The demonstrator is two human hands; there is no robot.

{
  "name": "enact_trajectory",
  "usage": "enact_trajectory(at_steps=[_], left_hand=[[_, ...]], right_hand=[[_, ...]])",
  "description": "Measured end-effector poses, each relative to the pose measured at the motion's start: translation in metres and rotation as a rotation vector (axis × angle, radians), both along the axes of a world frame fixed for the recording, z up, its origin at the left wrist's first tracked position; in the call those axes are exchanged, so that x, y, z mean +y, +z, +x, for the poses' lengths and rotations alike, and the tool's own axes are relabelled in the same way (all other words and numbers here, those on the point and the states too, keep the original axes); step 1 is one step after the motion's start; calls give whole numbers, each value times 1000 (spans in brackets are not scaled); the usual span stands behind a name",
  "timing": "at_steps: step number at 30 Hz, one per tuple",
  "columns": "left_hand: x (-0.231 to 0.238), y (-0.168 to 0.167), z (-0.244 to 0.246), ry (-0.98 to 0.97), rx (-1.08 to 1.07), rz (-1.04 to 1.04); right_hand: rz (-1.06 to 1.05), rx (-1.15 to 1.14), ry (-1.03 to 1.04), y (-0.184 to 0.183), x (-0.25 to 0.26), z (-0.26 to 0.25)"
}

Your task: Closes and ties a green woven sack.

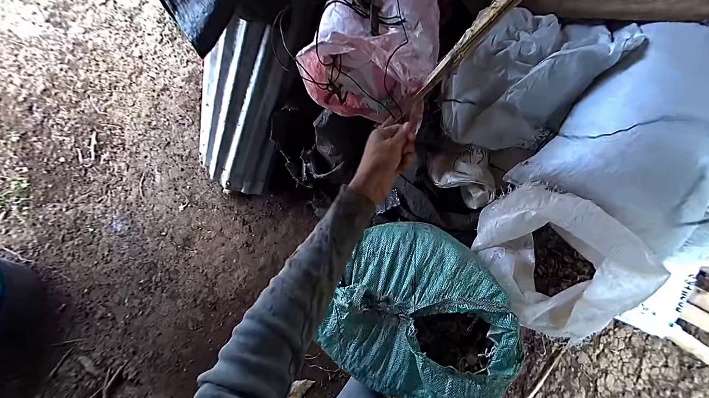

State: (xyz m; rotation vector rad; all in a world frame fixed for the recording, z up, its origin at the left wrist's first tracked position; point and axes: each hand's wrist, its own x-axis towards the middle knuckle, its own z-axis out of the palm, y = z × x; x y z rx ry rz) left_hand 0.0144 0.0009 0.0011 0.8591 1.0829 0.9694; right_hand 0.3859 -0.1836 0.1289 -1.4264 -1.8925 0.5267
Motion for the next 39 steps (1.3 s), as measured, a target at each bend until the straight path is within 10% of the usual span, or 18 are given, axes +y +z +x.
enact_trajectory(at_steps=[3, 6, 16, 26, 32, 39], left_hand=[[-3, 8, 45, -73, -76, 73], [-5, -6, 70, -115, -49, 179], [-98, -189, 22, -682, 975, 544], [-121, -207, 33, -682, 1189, 675], [-158, -174, 30, -427, 806, 607], [-166, -136, 17, -581, 651, 321]], right_hand=[[-381, 125, -69, -123, 12, -175], [-490, 584, -236, -183, 28, -239], [-28, -7, -815, -263, 69, -179], [-59, 678, -1066, -323, 136, -126], [-8, 450, -790, -283, 139, -139], [90, 286, -537, -214, 114, -160]])
